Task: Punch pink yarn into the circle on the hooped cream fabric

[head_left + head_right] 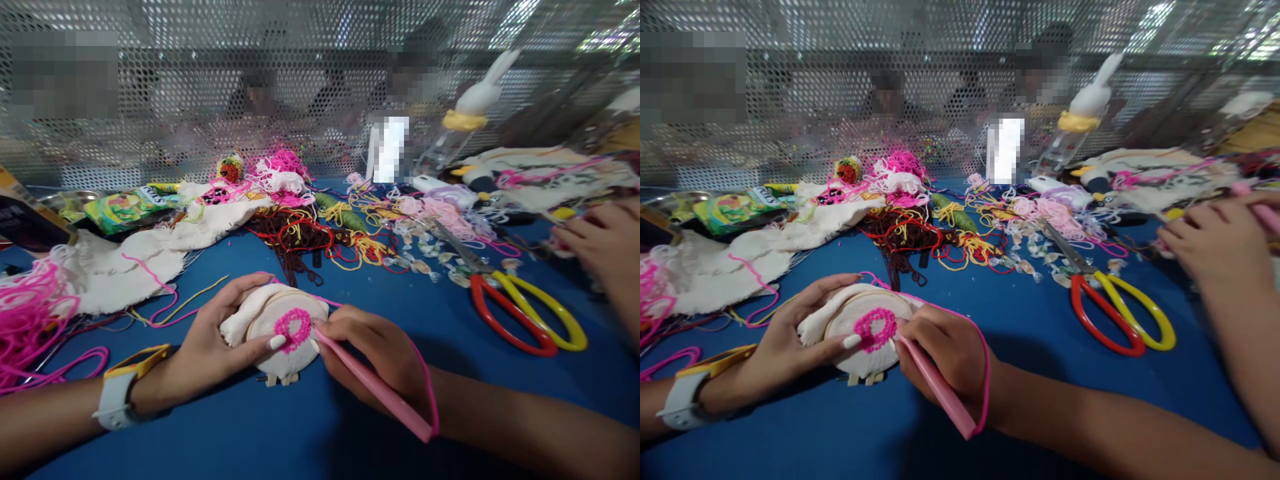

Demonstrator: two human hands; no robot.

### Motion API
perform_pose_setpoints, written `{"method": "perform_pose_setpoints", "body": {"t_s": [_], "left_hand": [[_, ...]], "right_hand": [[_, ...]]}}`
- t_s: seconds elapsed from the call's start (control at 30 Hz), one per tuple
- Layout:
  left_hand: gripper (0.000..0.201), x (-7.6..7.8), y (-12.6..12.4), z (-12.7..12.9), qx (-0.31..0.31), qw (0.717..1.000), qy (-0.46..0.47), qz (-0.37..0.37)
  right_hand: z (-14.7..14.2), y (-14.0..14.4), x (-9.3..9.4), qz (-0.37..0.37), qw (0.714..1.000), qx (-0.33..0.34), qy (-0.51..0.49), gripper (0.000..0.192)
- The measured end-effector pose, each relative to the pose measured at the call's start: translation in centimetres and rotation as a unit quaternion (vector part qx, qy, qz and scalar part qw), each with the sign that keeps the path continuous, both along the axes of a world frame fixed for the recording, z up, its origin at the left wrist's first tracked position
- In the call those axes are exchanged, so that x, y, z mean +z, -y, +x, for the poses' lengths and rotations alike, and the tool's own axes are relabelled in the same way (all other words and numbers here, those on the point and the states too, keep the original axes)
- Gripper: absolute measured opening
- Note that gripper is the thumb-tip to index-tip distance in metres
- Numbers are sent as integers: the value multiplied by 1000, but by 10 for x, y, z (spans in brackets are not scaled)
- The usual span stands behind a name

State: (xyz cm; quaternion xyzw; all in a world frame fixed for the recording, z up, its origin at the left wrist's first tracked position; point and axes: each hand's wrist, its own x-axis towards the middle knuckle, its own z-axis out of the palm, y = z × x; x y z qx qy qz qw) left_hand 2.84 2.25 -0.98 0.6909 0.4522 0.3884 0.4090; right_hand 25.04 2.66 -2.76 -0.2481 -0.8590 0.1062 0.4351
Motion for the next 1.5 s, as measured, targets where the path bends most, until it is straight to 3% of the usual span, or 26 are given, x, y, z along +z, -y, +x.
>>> {"method": "perform_pose_setpoints", "body": {"t_s": [0.17, 0.37, 0.53, 0.7, 1.03, 1.27, 1.5], "left_hand": [[50, -4, -1, -1, -87, 994, -61, 13], [35, -12, -1, -2, 18, 997, -75, 26], [21, -10, -3, -3, 28, 994, -89, 54], [26, -10, -6, -5, 39, 990, -101, 93], [31, -11, -6, -6, 51, 991, -72, 97], [41, -9, -6, -7, 27, 989, -88, 118], [41, -9, -4, -7, 0, 986, -104, 134]], "right_hand": [[0, -1, -2, -16, 1000, -4, -11, 13], [-1, 2, 5, -35, 999, -10, -28, 13], [-1, 4, 9, -22, 999, -18, -37, 15], [0, 6, 12, -13, 999, -12, -40, 15], [3, 5, 14, -17, 999, -3, -35, 15], [2, 6, 9, -42, 999, -18, 2, 11], [1, 0, -2, -75, 996, 4, 45, 20]]}}
